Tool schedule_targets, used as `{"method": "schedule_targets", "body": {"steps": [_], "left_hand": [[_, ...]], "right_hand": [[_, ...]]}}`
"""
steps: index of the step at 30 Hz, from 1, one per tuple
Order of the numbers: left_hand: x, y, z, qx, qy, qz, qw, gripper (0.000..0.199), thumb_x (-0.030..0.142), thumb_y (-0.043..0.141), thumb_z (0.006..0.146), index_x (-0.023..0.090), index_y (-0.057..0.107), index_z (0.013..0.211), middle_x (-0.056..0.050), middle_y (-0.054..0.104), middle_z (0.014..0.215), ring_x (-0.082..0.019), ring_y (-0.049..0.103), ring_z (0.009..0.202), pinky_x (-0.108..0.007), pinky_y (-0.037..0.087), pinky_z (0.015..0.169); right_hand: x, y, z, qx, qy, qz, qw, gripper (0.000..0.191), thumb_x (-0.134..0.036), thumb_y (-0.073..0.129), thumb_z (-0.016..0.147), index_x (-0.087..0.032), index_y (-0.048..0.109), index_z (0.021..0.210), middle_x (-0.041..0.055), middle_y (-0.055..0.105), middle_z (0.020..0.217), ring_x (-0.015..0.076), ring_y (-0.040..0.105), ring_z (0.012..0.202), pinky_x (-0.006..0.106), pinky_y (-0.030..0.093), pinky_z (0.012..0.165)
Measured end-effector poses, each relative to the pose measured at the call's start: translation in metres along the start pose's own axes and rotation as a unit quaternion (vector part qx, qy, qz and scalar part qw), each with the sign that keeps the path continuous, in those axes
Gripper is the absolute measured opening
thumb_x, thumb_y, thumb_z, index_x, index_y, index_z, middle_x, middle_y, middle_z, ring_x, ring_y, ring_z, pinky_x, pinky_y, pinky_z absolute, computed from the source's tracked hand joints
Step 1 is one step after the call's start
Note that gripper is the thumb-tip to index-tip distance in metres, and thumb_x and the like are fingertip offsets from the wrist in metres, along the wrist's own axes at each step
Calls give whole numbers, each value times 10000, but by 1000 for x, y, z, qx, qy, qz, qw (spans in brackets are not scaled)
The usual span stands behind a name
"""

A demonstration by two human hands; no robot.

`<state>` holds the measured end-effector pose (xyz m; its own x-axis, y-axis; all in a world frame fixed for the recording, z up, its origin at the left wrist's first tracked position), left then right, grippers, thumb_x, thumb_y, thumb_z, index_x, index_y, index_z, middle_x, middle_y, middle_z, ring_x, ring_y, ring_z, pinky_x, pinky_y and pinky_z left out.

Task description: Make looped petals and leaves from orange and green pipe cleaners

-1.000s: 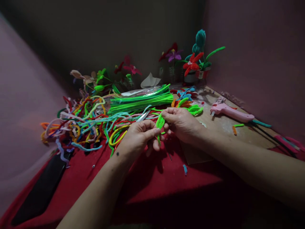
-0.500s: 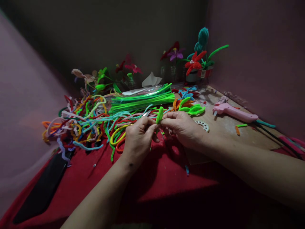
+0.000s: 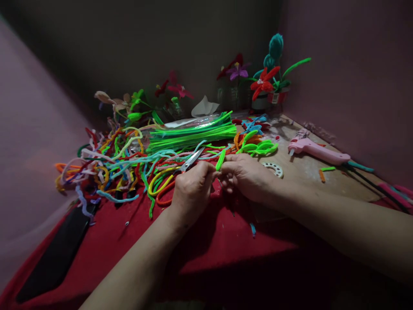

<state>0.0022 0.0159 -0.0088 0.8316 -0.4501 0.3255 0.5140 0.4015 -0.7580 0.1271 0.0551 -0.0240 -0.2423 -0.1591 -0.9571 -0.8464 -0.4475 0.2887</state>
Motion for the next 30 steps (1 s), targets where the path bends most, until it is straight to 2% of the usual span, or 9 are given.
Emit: {"method": "schedule_targets", "body": {"steps": [3,5,7,10,15,19,22,26,30], "left_hand": [[0,-1,0,-4,-13,-25,1000,90,241,544,790,194,583,724,15,589,536,-104,539,491,-208,387,534],[1,-3,2,-22,-64,-104,992,91,240,553,780,186,576,711,20,582,519,-96,526,462,-201,389,513],[3,-4,4,-52,-150,-222,962,107,232,540,781,178,557,690,27,567,486,-90,505,414,-194,381,461],[6,-3,7,-80,-258,-360,893,128,220,522,784,169,528,666,39,534,414,-80,459,346,-181,351,400],[5,0,8,-81,-319,-412,850,149,250,547,782,159,524,667,53,490,359,-49,380,302,-145,277,350],[4,1,8,-97,-344,-415,837,193,312,536,795,166,502,673,55,482,370,-48,323,279,-149,222,301],[3,0,8,-91,-345,-422,834,206,325,520,806,167,495,676,56,478,375,-48,311,279,-149,225,293],[2,-1,9,-101,-339,-413,839,219,339,503,816,167,493,680,51,487,372,-50,321,272,-149,230,292],[3,-1,8,-103,-349,-404,839,198,333,511,810,172,497,696,50,495,372,-55,336,262,-148,232,288]], "right_hand": [[-3,1,-2,-2,38,-17,999,88,-78,473,615,-152,519,616,-14,495,461,88,413,349,216,316,333],[-6,1,-2,-11,34,-47,998,92,-74,463,617,-150,515,610,-12,498,452,88,413,338,216,307,336],[-8,1,-3,-26,9,-79,997,107,-69,448,619,-144,523,614,-9,506,455,84,420,342,218,311,356],[-10,0,-4,-25,-27,-108,993,108,-68,445,629,-147,514,603,-19,495,462,73,414,360,212,308,377],[-12,1,-6,18,-77,-180,980,131,-70,468,656,-155,470,556,-40,459,460,58,401,395,199,273,387],[-12,1,-5,30,-82,-172,981,119,-95,508,672,-149,480,570,-46,455,486,50,398,410,192,288,404],[-13,0,-3,25,-62,-90,994,71,-152,569,662,-146,509,624,-30,502,549,62,433,447,195,325,419],[-13,-3,0,41,-52,-8,998,129,-233,606,669,-146,511,657,-17,532,569,76,469,482,202,366,454],[-12,-6,4,54,-103,-21,993,62,-117,559,644,-134,513,606,-26,512,521,65,461,468,199,350,468]]}}
Point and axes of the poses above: each hand's wrist, its own z-axis towards the middle knuckle, its own y-axis out of the palm, x = y × z, the point moved 2 cm from there along z, towards the middle knuckle
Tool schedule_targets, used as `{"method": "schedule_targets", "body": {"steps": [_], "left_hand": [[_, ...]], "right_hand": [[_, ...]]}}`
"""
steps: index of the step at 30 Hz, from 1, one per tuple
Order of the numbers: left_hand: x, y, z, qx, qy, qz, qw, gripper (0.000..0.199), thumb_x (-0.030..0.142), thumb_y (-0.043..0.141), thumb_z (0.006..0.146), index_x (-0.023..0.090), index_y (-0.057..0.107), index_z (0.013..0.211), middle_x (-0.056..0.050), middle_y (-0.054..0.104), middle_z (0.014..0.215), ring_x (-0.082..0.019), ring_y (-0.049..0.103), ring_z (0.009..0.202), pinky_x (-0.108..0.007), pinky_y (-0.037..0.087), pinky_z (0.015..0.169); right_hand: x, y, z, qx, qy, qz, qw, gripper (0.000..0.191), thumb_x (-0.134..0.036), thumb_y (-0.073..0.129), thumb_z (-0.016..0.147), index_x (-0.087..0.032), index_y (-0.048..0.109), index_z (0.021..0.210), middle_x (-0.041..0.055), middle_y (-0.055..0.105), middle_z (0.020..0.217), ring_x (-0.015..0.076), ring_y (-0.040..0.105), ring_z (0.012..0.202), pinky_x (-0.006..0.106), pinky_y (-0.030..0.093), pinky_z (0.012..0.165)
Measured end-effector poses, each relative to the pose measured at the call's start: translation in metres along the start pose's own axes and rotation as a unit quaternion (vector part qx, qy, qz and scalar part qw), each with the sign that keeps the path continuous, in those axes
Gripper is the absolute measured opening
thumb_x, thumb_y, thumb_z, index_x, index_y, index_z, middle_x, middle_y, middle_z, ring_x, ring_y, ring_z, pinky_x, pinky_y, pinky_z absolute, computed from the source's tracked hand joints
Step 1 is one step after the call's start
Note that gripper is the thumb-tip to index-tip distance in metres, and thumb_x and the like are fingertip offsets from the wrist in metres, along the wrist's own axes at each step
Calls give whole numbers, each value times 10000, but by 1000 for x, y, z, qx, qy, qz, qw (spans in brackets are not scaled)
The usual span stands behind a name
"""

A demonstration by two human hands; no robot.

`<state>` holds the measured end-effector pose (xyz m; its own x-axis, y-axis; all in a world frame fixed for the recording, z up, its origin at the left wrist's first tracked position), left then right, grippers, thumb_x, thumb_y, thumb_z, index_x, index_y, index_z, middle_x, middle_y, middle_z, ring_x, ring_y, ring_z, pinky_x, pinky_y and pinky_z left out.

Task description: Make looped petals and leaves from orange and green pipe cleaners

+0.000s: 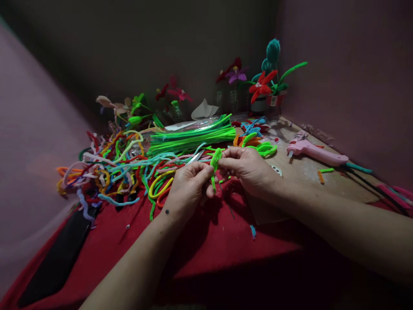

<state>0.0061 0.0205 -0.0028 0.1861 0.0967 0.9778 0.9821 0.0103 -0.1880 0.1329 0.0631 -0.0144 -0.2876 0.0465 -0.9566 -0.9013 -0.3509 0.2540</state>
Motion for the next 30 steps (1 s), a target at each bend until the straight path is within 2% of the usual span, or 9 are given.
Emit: {"method": "schedule_targets", "body": {"steps": [4,12,17,21,25,30], "left_hand": [[0,2,0,1,-7,-1,1000,196,324,508,812,170,500,692,48,499,375,-47,325,256,-141,220,284],[-2,1,3,-40,14,4,999,200,327,472,830,167,496,712,38,516,391,-64,347,263,-162,258,286],[-1,0,2,-15,16,19,1000,164,302,483,822,173,484,721,51,494,368,-65,350,263,-159,261,294],[0,2,2,-14,7,36,999,183,290,480,822,166,481,688,53,475,352,-51,347,272,-143,253,310],[2,4,2,3,10,45,999,191,262,489,812,158,474,652,60,481,374,-35,352,278,-136,257,324],[3,5,2,14,24,39,999,163,239,507,785,160,475,646,67,494,400,-36,377,286,-142,269,329]], "right_hand": [[3,2,1,-10,6,4,1000,57,-92,534,629,-134,514,596,-19,528,528,82,506,479,212,376,483],[4,5,1,-22,26,71,997,77,-95,542,621,-150,487,625,-31,531,529,88,520,459,228,398,484],[5,2,3,-17,21,96,995,124,-138,624,612,-144,528,690,-21,549,615,83,512,506,239,403,512],[6,0,3,-37,28,77,996,173,-239,668,642,-131,534,635,-14,532,575,87,503,505,243,396,507],[8,-3,3,-19,55,82,995,250,-257,730,582,-142,513,629,-34,521,546,78,480,456,230,371,461],[5,-4,4,-35,18,73,997,213,-305,694,647,-133,573,685,-26,535,563,72,473,466,219,353,459]]}}
Point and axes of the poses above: each hand's wrist, its own z-axis towards the middle knuckle, its own y-axis out of the palm, x = y × z, the point moved 2 cm from there along z, towards the middle knuckle
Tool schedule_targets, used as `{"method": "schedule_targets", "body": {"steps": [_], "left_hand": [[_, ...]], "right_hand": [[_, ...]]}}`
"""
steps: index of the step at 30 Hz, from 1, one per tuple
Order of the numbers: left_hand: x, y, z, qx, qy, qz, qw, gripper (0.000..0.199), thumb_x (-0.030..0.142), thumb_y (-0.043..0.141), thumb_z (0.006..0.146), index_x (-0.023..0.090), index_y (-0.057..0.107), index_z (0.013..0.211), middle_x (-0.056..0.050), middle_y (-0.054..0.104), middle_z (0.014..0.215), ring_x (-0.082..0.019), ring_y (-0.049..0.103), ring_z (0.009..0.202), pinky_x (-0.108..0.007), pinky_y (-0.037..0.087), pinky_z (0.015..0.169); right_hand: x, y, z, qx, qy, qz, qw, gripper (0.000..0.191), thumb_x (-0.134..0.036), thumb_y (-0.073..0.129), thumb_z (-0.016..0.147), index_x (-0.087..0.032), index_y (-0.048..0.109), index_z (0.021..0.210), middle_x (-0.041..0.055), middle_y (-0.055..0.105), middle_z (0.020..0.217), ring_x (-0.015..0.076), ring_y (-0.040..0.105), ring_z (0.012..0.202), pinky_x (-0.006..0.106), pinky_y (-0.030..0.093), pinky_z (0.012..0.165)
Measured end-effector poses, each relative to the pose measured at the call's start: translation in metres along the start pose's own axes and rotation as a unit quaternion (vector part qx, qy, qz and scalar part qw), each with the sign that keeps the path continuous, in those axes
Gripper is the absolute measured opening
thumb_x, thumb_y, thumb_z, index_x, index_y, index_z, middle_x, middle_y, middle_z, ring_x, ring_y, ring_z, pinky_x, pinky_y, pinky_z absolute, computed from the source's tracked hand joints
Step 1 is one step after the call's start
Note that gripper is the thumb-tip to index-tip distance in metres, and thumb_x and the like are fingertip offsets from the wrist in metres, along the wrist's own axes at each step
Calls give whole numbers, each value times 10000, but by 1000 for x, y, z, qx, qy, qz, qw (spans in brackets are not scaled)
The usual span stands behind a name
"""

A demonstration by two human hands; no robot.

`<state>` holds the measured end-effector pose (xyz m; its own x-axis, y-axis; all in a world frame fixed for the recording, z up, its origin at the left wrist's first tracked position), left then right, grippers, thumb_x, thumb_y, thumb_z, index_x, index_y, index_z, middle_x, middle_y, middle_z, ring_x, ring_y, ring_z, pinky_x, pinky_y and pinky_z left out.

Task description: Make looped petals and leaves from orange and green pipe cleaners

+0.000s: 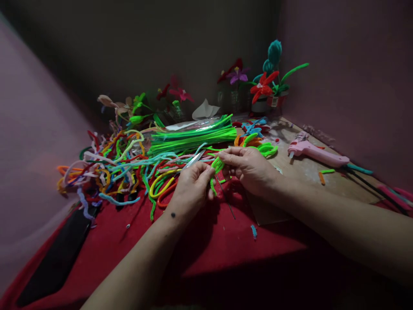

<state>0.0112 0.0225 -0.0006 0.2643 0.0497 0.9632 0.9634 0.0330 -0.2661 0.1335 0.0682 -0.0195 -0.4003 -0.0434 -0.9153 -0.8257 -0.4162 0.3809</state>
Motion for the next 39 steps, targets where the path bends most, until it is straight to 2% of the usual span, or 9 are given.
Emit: {"method": "schedule_targets", "body": {"steps": [6,9,12,14,21,29,37,39], "left_hand": [[0,1,-1,-27,-4,13,1000,152,236,492,800,167,464,667,71,484,390,-38,375,290,-139,275,336],[-1,0,-1,-30,-1,12,999,143,242,490,805,170,468,683,76,460,368,-39,357,284,-141,267,335],[-1,-1,0,-28,31,10,999,157,272,499,805,165,486,690,69,460,386,-44,377,306,-147,276,343],[0,-2,0,-42,42,-1,998,148,272,528,785,159,498,694,60,476,427,-49,401,330,-156,292,351],[0,-7,-1,-115,12,-45,992,129,238,603,729,162,512,782,42,519,572,-53,429,382,-175,323,362],[-1,-8,-2,-110,-5,-86,990,236,244,665,673,161,507,828,56,489,591,-52,431,376,-175,345,337],[-1,-8,-1,-127,-5,-82,989,161,283,622,725,163,549,803,46,508,603,-44,439,391,-167,338,356],[0,-8,-1,-112,-16,-86,990,174,296,638,708,158,544,759,53,496,568,-39,423,369,-165,316,344]], "right_hand": [[-1,-3,2,55,-5,-18,998,227,-309,707,624,-134,563,614,-27,519,500,74,451,436,217,340,435],[0,-1,1,31,1,-2,1000,243,-336,708,628,-139,567,618,-18,539,526,82,471,461,228,372,470],[3,2,-1,-5,7,3,1000,238,-346,701,646,-134,593,632,-5,558,573,83,484,502,231,383,506],[5,2,-1,-2,11,-5,1000,232,-334,709,641,-132,596,617,-8,550,563,79,472,499,223,368,491],[9,-2,3,9,40,39,998,236,-309,724,625,-141,570,565,-22,515,498,79,455,443,225,364,450],[5,-1,0,21,67,41,997,209,-270,714,627,-128,568,578,-14,526,509,73,452,416,217,354,415],[8,-3,3,26,42,30,998,223,-285,740,596,-142,570,571,-23,523,515,78,457,443,226,378,441],[9,-3,3,20,45,25,998,232,-306,736,602,-139,576,581,-15,537,528,80,462,452,230,376,453]]}}
Point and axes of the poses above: each hand's wrist, its own z-axis towards the middle knuckle, its own y-axis out of the palm, x = y × z, the point moved 2 cm from there along z, towards the middle knuckle
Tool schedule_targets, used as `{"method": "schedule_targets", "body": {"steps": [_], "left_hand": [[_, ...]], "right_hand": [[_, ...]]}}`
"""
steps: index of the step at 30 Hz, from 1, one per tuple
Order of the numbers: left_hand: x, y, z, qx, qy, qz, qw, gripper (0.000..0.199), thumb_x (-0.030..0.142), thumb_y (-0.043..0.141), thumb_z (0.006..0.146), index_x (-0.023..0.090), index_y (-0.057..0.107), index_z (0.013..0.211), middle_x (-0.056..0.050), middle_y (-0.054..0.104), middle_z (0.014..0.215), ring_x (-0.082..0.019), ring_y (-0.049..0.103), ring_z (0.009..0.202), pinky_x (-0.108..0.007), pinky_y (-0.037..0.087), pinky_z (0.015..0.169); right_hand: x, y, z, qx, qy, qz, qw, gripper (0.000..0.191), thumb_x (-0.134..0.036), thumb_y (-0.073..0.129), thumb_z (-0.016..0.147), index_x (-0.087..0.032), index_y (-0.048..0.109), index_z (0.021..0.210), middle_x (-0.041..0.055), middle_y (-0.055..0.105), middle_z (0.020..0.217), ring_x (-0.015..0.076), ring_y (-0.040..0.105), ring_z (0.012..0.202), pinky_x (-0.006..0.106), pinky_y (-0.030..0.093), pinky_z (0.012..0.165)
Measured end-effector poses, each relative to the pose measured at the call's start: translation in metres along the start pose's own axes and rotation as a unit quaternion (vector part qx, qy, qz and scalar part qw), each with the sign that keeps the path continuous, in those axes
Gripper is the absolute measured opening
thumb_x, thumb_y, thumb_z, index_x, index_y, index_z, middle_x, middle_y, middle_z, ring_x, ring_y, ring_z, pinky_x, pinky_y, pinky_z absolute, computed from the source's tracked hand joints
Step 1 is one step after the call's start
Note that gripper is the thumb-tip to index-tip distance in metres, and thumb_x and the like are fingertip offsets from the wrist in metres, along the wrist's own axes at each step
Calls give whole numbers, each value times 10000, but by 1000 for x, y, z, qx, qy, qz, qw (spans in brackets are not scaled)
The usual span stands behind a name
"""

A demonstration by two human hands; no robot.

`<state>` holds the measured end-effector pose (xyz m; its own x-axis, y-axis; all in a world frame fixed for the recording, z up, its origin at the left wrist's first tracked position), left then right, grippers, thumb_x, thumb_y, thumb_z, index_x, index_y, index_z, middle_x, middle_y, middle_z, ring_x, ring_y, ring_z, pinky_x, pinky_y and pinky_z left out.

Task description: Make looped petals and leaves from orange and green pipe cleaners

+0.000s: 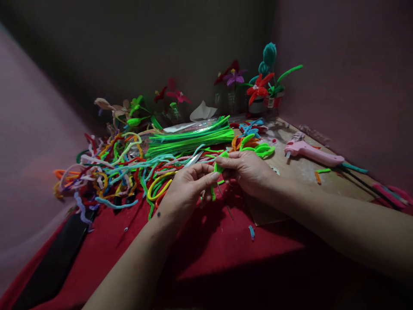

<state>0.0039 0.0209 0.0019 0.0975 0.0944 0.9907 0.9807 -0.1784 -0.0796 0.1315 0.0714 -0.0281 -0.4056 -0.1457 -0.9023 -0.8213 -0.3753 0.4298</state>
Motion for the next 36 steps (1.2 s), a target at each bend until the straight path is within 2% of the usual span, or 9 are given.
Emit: {"method": "schedule_targets", "body": {"steps": [5,9,12,17,21,25,29,32,36], "left_hand": [[0,-1,1,47,-32,-19,998,228,288,692,638,163,522,725,80,450,485,-40,389,325,-155,253,307],[-3,0,2,53,-35,-20,998,229,283,693,631,159,514,699,76,465,476,-36,385,314,-149,241,309],[-4,1,3,73,-14,2,997,218,287,687,640,155,517,676,65,489,462,-36,380,308,-152,247,314],[-6,0,3,98,3,-26,995,195,325,650,688,162,544,706,66,468,407,-42,353,302,-152,251,317],[-5,-2,2,99,2,-46,994,208,345,636,706,155,552,725,60,472,389,-39,336,289,-153,249,314],[-5,-2,2,72,-10,-72,995,181,310,637,705,164,530,693,70,462,409,-37,332,291,-152,254,304],[-5,0,1,51,-38,-57,996,150,284,628,714,166,536,715,75,464,434,-37,356,305,-141,260,293],[-4,2,1,50,-51,-33,997,145,260,628,710,158,525,697,70,491,468,-32,375,307,-129,249,276],[-3,3,1,58,-53,-5,997,158,242,620,709,154,500,657,76,477,432,-28,367,286,-118,226,266]], "right_hand": [[-1,3,-2,-31,-5,13,999,239,-346,697,650,-137,589,606,-10,540,540,78,450,457,229,351,457],[-2,2,-2,-3,-23,14,1000,265,-330,704,641,-143,545,540,-41,461,476,61,378,416,216,285,408],[-2,1,-1,17,-22,29,999,300,-330,723,616,-153,503,515,-60,409,443,53,332,395,213,245,388],[0,6,-4,-41,-3,37,998,291,-403,692,655,-141,567,634,-22,517,550,67,429,460,216,322,441],[-1,10,-9,-68,4,42,997,237,-345,704,654,-154,611,759,-10,565,662,70,467,515,216,367,488],[-7,8,-6,-54,-13,40,998,226,-362,668,688,-146,602,696,-22,528,610,63,434,491,212,346,473],[-13,3,-3,4,-52,-17,998,235,-323,702,647,-144,563,588,-52,449,484,56,382,424,207,279,419],[-13,1,-2,34,-60,-37,997,252,-301,686,656,-147,529,535,-50,439,444,60,376,394,217,269,403],[-11,2,-2,43,-73,-69,994,228,-289,647,688,-147,541,544,-37,468,450,64,388,390,219,286,400]]}}
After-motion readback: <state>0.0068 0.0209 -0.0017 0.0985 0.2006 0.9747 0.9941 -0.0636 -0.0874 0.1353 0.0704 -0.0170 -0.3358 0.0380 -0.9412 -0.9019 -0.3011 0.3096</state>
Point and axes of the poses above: each hand's wrist, its own z-axis towards the middle knuckle, its own y-axis out of the palm, x = y × z, the point moved 2 cm from there along z, towards the middle knuckle
